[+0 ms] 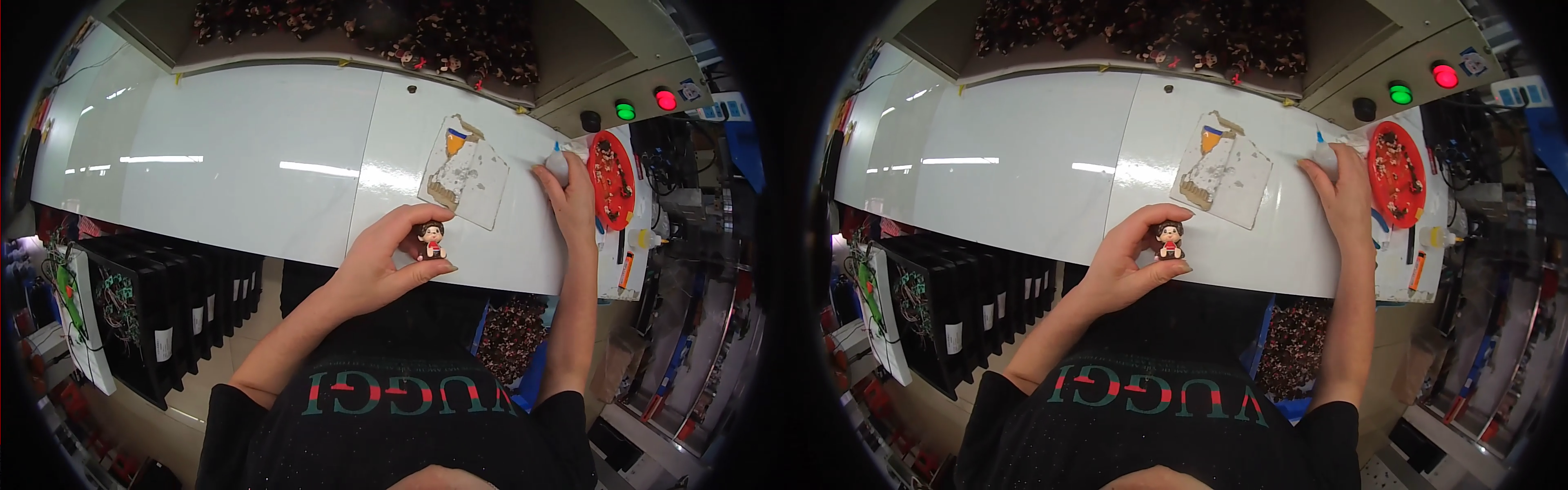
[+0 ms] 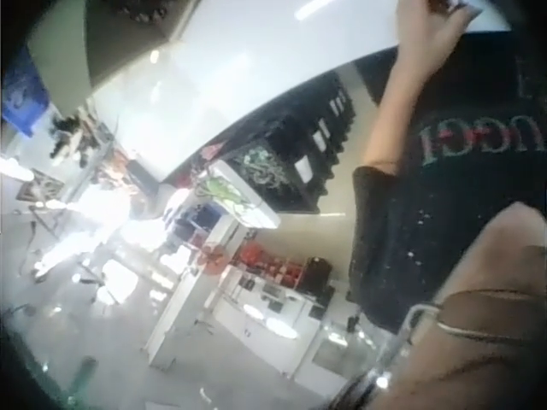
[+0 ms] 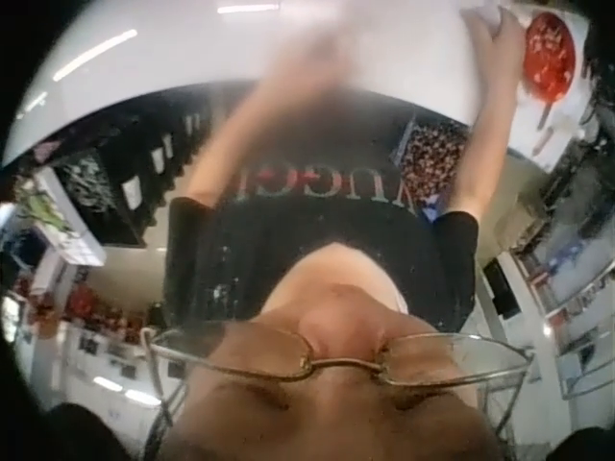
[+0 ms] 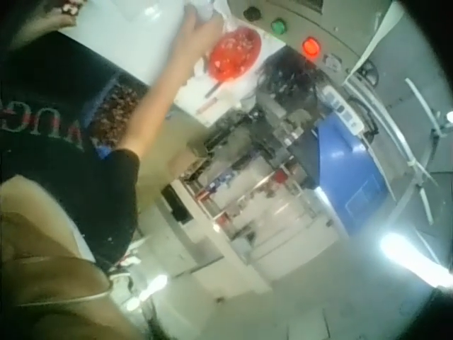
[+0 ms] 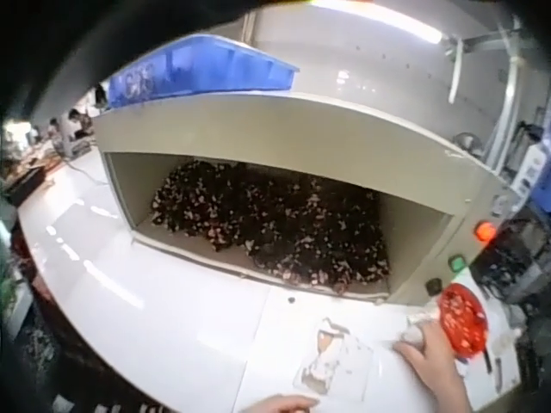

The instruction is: The person takes figurine parts from an oven compartment, applies adhesive using a squeeze bottle, and attaches small accessory pieces onto the figurines by hand.

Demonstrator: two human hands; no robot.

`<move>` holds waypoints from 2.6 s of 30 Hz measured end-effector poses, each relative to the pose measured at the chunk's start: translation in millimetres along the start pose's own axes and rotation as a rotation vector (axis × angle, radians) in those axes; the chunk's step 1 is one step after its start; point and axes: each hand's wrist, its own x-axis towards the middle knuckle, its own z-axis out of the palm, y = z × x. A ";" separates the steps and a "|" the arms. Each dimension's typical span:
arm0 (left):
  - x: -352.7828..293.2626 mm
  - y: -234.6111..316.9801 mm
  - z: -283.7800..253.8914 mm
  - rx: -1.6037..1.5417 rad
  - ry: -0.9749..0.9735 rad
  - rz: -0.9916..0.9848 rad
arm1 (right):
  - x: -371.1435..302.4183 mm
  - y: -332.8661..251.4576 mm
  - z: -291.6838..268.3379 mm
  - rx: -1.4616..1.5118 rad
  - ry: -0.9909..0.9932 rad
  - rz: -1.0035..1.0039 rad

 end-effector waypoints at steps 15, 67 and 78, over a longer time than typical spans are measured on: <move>0.7 -1.0 -3.1 0.108 -0.025 0.041 | -38.0 -79.5 -53.7 0.428 -0.385 -0.203; -2.6 1.4 -1.6 0.160 0.007 0.103 | -60.6 -44.1 -35.9 0.932 -0.148 0.181; -6.1 4.7 0.3 0.202 0.018 0.087 | -24.6 -14.1 -11.9 0.790 -0.038 0.403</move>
